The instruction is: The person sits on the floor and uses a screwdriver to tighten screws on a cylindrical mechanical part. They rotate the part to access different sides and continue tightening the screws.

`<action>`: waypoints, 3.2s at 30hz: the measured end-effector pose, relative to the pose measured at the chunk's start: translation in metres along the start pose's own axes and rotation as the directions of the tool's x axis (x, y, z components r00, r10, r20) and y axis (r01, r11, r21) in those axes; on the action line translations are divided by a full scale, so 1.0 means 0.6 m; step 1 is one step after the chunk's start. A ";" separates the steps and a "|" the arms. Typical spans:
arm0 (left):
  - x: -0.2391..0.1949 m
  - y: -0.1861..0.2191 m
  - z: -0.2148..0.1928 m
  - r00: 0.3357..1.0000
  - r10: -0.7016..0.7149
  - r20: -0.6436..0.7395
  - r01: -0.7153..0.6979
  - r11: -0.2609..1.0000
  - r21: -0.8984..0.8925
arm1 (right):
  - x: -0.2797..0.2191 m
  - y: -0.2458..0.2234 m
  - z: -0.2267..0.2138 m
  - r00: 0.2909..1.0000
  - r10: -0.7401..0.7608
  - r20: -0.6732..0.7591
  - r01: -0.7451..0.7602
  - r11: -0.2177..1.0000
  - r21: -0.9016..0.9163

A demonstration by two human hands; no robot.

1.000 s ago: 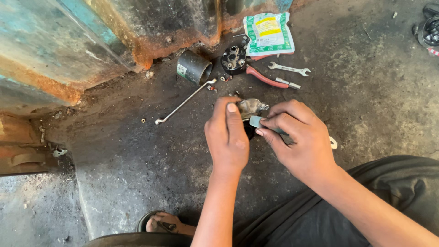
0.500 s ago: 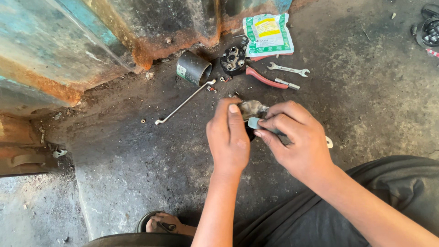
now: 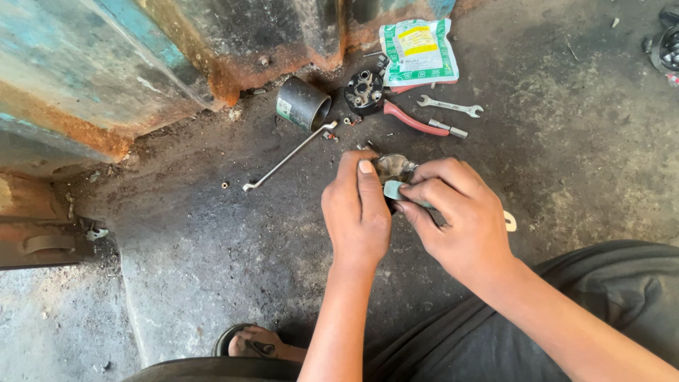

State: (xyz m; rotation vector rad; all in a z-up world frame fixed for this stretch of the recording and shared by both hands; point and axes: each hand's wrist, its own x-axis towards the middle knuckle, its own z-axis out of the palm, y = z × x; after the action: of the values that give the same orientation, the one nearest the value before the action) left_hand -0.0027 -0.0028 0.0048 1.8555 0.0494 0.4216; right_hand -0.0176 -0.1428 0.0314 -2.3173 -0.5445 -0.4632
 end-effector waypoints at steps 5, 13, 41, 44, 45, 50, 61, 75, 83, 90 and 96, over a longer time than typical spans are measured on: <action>0.000 0.001 0.002 0.998 -0.049 -0.035 0.048 0.998 -0.028 | 0.001 0.006 -0.004 0.999 0.034 -0.002 -0.034 0.999 -0.004; -0.010 0.014 0.005 0.996 0.080 0.046 -0.081 0.997 0.017 | 0.000 -0.016 0.001 1.000 -0.028 -0.013 0.028 1.000 0.001; -0.041 0.028 0.033 0.993 0.095 -0.070 -0.087 0.989 0.118 | 0.001 -0.012 0.000 0.981 0.097 -0.170 -0.105 0.994 -0.041; -0.034 0.024 0.033 0.993 -0.069 -0.093 0.075 0.995 0.066 | 0.010 -0.013 0.007 0.989 -0.019 -0.144 0.000 0.992 -0.130; -0.031 0.021 0.031 0.987 -0.129 -0.100 0.134 0.990 0.039 | 0.012 -0.015 0.007 0.990 -0.055 -0.127 0.034 0.986 -0.162; -0.013 -0.004 0.029 0.936 -0.240 -0.258 0.210 0.968 -0.137 | 0.007 -0.035 0.004 0.996 -0.018 0.082 0.030 0.989 -0.144; 0.002 -0.008 0.017 0.943 -0.219 -0.251 0.194 0.974 -0.120 | 0.009 -0.039 -0.008 0.939 0.242 0.245 -0.249 0.969 -0.004; 0.001 -0.003 0.018 0.992 -0.059 -0.115 0.069 0.993 0.091 | 0.024 -0.012 -0.036 0.926 0.302 0.226 -0.229 0.926 -0.299; 0.008 0.005 0.012 0.987 -0.138 -0.087 0.136 0.990 -0.035 | 0.033 0.002 -0.076 0.948 0.257 0.185 -0.276 0.958 0.082; 0.004 -0.002 0.009 0.999 -0.028 -0.045 0.032 0.995 0.097 | 0.026 -0.019 -0.067 0.966 0.159 0.205 -0.065 0.914 -0.401; 0.004 0.000 0.012 0.994 0.080 -0.069 -0.069 0.986 0.151 | 0.022 -0.022 -0.066 0.971 0.121 0.204 -0.037 0.926 -0.375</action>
State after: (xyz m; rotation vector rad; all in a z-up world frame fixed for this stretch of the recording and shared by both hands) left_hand 0.0020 -0.0089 0.0037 1.9925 0.0634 0.5524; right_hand -0.0201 -0.1587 0.0722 -2.7660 -0.4990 -0.2834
